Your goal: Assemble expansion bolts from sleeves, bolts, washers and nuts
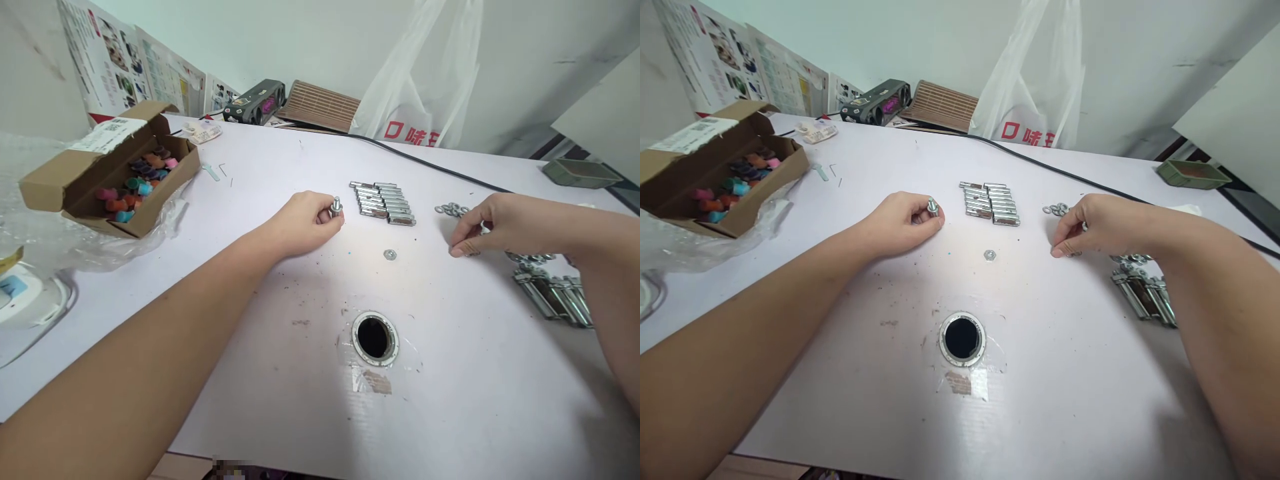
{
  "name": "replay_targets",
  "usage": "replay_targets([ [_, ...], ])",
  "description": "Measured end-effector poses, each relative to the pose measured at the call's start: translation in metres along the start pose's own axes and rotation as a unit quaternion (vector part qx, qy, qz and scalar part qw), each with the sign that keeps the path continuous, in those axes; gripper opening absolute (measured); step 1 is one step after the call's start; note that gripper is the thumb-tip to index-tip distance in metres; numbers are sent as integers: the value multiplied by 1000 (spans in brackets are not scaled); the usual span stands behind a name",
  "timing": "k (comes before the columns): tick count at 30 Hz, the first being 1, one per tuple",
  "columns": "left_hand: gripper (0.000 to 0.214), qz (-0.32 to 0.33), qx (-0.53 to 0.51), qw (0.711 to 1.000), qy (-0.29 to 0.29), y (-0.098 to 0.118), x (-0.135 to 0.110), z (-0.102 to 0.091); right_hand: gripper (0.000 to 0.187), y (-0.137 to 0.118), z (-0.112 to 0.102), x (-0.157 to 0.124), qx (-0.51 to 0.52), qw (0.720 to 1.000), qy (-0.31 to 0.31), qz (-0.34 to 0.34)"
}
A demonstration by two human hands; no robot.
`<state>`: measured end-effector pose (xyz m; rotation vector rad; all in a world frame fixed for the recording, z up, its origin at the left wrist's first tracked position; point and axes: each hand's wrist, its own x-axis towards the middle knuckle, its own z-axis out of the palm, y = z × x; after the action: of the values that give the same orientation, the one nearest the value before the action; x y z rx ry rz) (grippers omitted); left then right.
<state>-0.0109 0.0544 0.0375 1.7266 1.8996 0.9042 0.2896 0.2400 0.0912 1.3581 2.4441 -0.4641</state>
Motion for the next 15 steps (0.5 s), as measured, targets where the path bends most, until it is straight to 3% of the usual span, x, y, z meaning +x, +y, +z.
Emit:
replay_targets([
  [3, 32, 1, -1, 1000, 3, -1, 1, 2, 18, -18, -7, -11, 75, 996, -15, -35],
  [4, 33, 1, 2, 1000, 3, -1, 1, 2, 21, -31, -8, -16, 124, 991, 8, -58],
  [8, 30, 1, 16, 1000, -3, 0, 1, 2, 36, -103, 3, -24, 360, 916, 74, -161],
  [11, 22, 5, 3, 1000, -16, 1, 1, 0, 40, -148, 23, -10, 411, 888, 90, -188],
  [15, 20, 5, -12, 1000, -16, 0, 2, 1, 49, -166, 46, 16, 442, 863, 134, -204],
])
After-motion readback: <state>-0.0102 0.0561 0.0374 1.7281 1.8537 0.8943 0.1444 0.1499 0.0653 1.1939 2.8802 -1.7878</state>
